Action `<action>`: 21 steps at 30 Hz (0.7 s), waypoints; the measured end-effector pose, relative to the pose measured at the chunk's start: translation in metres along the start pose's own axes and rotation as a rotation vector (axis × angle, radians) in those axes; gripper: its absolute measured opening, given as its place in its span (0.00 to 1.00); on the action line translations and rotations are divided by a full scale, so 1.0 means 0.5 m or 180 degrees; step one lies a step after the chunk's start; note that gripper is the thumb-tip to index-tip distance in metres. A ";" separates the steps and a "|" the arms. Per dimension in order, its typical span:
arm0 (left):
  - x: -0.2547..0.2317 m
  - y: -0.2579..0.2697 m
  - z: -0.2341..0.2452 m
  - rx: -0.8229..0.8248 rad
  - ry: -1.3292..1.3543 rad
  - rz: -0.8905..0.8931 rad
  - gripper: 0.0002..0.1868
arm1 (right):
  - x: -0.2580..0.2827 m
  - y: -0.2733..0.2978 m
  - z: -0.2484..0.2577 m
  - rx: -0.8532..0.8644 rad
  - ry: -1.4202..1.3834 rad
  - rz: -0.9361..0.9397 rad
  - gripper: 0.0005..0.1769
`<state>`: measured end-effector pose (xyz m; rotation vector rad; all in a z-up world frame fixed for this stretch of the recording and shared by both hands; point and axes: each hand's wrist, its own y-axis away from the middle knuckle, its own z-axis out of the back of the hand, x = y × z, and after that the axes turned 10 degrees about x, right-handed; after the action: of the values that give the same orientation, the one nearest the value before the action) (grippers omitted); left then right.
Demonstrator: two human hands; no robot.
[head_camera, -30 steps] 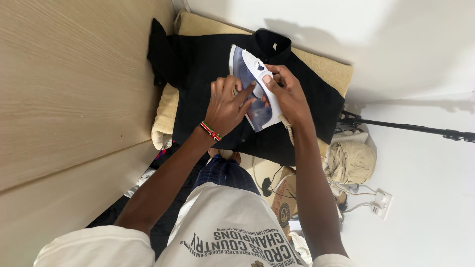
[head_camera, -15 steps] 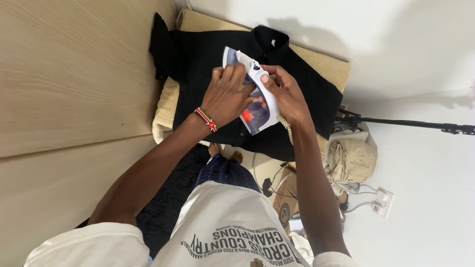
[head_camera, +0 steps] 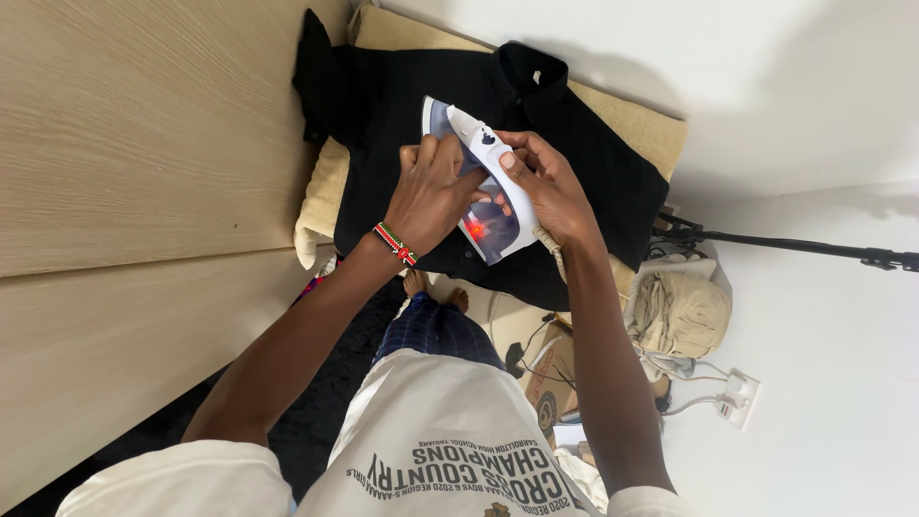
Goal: Ironing a black button-down shirt on a padded surface.
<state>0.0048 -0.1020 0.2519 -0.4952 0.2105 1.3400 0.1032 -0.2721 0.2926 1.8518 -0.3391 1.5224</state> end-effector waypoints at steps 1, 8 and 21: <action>-0.001 0.001 0.003 0.0009 0.0004 0.0013 0.12 | 0.001 -0.001 0.001 0.0008 -0.0006 -0.0013 0.29; -0.003 0.000 0.005 -0.0167 0.0087 0.0173 0.09 | -0.007 -0.023 0.015 0.0220 -0.0220 0.0104 0.30; -0.010 -0.032 0.040 -0.0278 0.0180 0.0253 0.13 | -0.005 -0.029 0.040 0.0160 -0.0519 0.0167 0.37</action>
<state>0.0162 -0.0997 0.2749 -0.6040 0.2210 1.4182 0.1262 -0.2757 0.2840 2.0269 -0.4317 1.4294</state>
